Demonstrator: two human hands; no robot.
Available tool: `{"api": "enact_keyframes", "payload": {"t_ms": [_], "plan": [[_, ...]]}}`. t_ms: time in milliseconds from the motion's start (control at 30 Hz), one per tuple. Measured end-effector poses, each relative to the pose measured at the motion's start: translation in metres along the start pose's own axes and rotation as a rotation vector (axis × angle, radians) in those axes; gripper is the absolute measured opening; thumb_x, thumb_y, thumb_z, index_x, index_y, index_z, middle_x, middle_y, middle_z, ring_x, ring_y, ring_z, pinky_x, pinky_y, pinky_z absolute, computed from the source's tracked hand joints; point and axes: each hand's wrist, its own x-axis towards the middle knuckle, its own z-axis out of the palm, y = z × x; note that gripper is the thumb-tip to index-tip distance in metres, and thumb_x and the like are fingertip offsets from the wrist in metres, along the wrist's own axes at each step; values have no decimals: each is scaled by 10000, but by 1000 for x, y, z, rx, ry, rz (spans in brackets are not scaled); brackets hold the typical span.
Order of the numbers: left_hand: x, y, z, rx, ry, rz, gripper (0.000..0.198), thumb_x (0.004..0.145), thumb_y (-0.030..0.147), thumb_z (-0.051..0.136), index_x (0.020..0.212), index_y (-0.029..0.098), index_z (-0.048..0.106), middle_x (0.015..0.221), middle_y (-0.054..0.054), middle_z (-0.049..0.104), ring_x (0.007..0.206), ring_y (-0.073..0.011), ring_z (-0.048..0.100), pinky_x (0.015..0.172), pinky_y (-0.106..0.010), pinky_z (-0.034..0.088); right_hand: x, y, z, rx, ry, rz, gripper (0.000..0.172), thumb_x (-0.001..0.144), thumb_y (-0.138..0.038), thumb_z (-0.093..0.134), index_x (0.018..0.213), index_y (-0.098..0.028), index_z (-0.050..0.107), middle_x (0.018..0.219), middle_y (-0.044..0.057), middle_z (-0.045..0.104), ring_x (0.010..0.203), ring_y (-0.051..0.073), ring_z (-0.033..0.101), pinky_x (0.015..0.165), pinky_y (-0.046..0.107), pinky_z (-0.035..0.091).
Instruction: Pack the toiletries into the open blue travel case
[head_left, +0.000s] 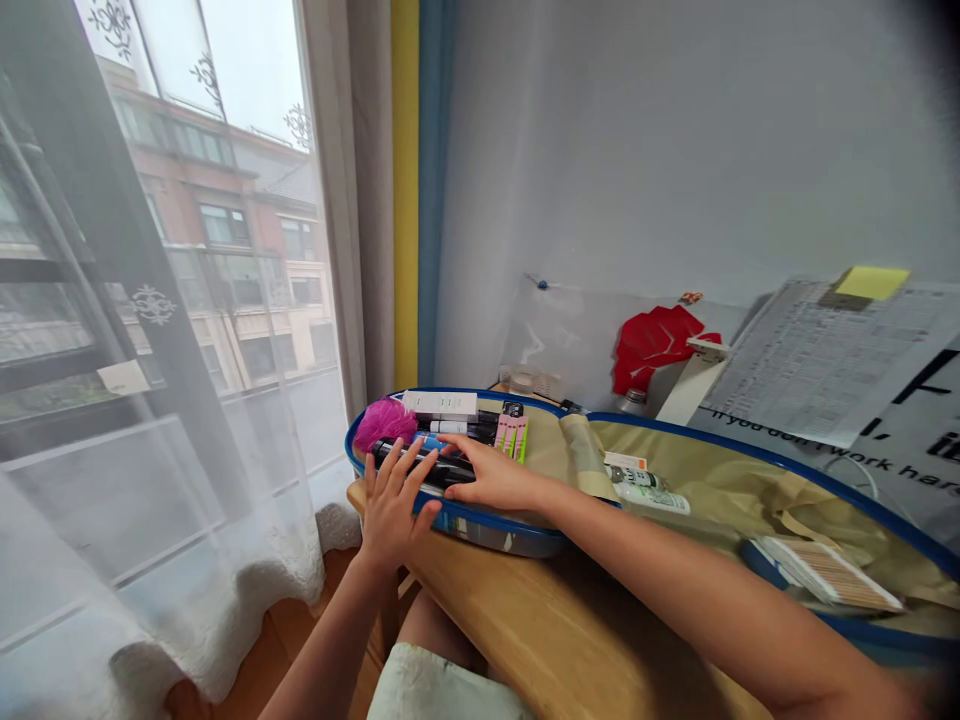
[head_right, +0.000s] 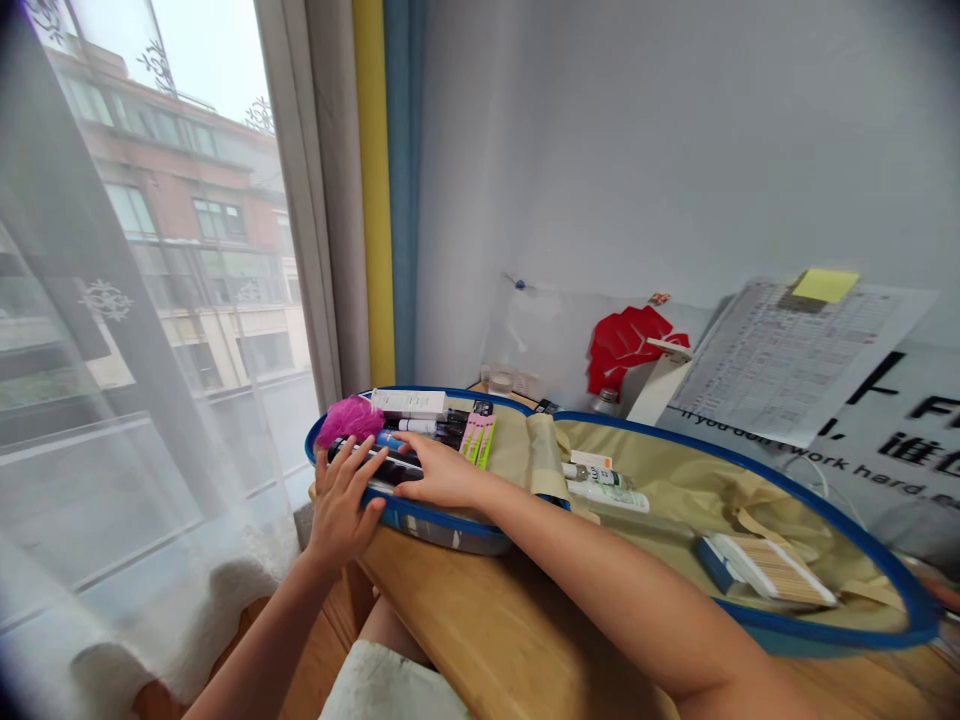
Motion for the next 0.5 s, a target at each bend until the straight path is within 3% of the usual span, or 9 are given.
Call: {"api": "enact_keyframes", "payload": {"t_ms": [167,233,333,400,500], "plan": [[24,-4,-6,-25,-197,24,484,937,407,334,1366,215,449,1360,-84,519,1309,-248,390,1124,-469,152,-2,1,8,48,66,-22,877,662,-312,720,1424,-211,298,1445,130,365,1311,249,376,1089,434,302],[24,-4,-7,-36,-213,19,467,938,398,332,1343,217,478,1328,-80,550,1275,-243,428,1115,-461,175,-3,-1,10,59,68,-16,903,663,-339,722,1437,-214,274,1450,141,343,1309,259,372,1082,444,312],[18,-3,-8,-45,-181,3,444,936,399,327,1281,214,538,1276,-70,589,1224,-237,471,1104,-446,196,-8,-4,8,67,40,17,871,696,-408,693,1433,-186,287,1425,160,359,1215,248,468,1033,423,377],[14,-3,-7,-46,-151,-4,443,934,403,326,1267,212,546,1258,-67,600,1208,-238,480,1095,-441,204,-15,-4,-3,57,64,36,772,735,-428,650,1403,-189,346,1384,148,409,1108,216,540,968,396,433],[10,-4,-5,-41,-106,-3,443,934,408,326,1263,208,545,1243,-65,607,1212,-243,474,1089,-435,200,-31,10,-42,-100,193,139,525,807,-402,555,1295,-222,484,1281,93,521,1006,161,581,896,331,465]]}}
